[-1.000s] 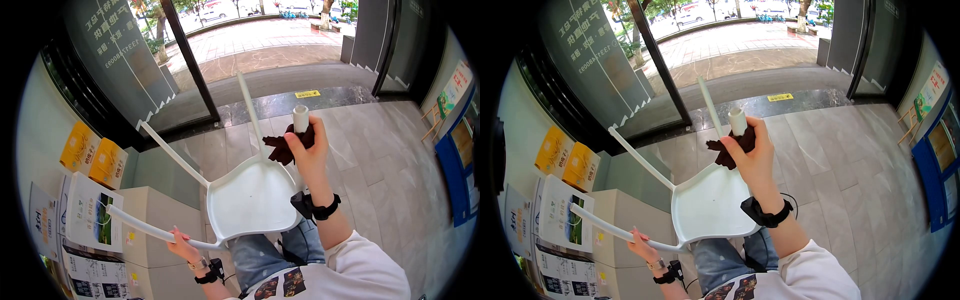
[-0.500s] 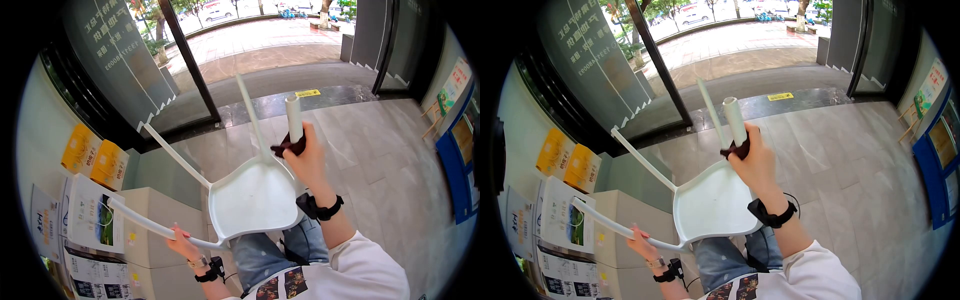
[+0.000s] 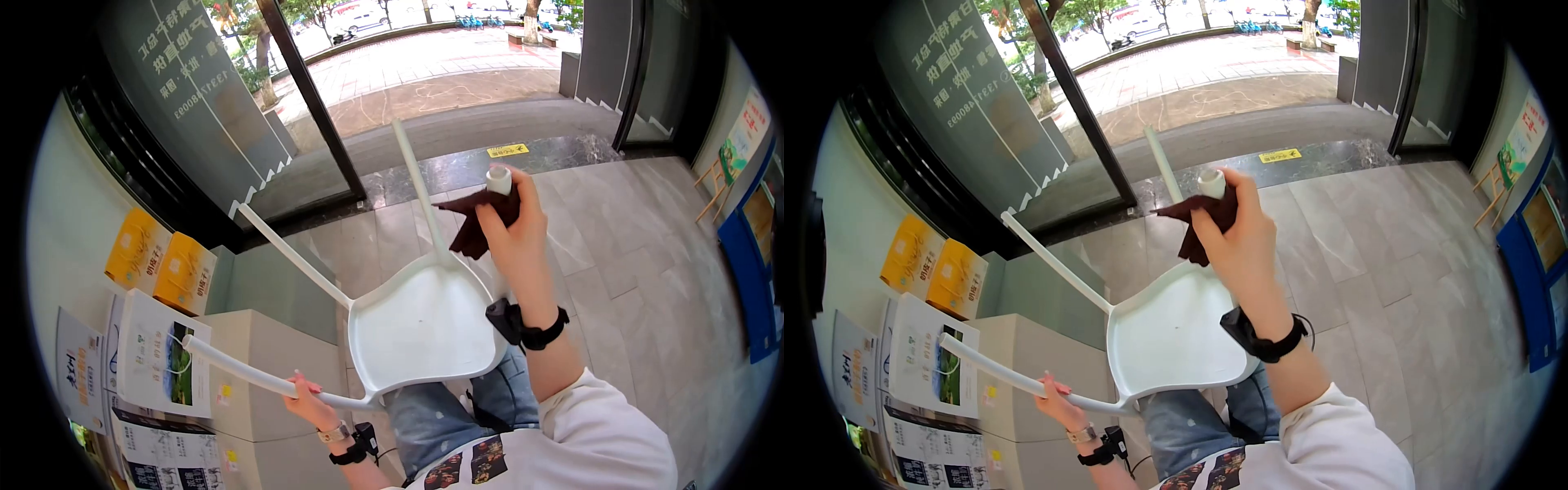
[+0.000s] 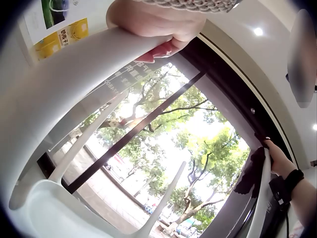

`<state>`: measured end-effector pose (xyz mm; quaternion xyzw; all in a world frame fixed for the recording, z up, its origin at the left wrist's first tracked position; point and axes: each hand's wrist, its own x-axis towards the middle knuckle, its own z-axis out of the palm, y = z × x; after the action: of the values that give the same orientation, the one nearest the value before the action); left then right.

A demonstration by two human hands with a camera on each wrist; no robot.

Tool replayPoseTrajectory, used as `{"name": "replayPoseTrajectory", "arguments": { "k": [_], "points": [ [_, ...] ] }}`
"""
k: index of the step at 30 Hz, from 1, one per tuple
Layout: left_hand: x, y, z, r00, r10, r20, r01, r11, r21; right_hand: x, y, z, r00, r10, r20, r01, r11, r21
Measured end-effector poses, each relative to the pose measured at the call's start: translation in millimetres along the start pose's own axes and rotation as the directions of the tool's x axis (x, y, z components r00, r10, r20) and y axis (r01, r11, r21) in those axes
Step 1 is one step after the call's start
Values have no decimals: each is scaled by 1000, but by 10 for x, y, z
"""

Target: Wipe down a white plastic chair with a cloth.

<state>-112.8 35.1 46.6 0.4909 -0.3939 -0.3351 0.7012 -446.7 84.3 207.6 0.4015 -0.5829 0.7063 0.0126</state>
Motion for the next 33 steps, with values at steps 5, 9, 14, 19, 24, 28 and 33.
{"name": "replayPoseTrajectory", "arguments": {
  "k": [5,9,14,19,24,28,33],
  "points": [
    [0,-18,-38,1000,-5,-12,5,1000,5,-190,55,-120,998,-4,66,-1,998,69],
    [-12,-26,-62,1000,1,-6,-1,1000,-2,-283,97,-183,986,89,139,-115,974,194],
    [-21,-25,-84,1000,10,-1,-10,1000,9,-335,54,-180,993,65,100,-71,996,52],
    [-13,27,-55,998,51,21,-52,998,24,-185,70,-181,996,-3,87,10,997,-75],
    [23,-18,-49,1000,9,10,-9,1000,9,7,-170,-101,999,37,34,-35,998,-53],
    [12,-39,-33,1000,16,-6,-16,999,28,-14,-146,-87,998,41,43,-39,998,-50],
    [-33,-5,17,1000,13,-19,-13,999,31,-69,6,-108,999,19,27,-17,998,-68]
  ]
}}
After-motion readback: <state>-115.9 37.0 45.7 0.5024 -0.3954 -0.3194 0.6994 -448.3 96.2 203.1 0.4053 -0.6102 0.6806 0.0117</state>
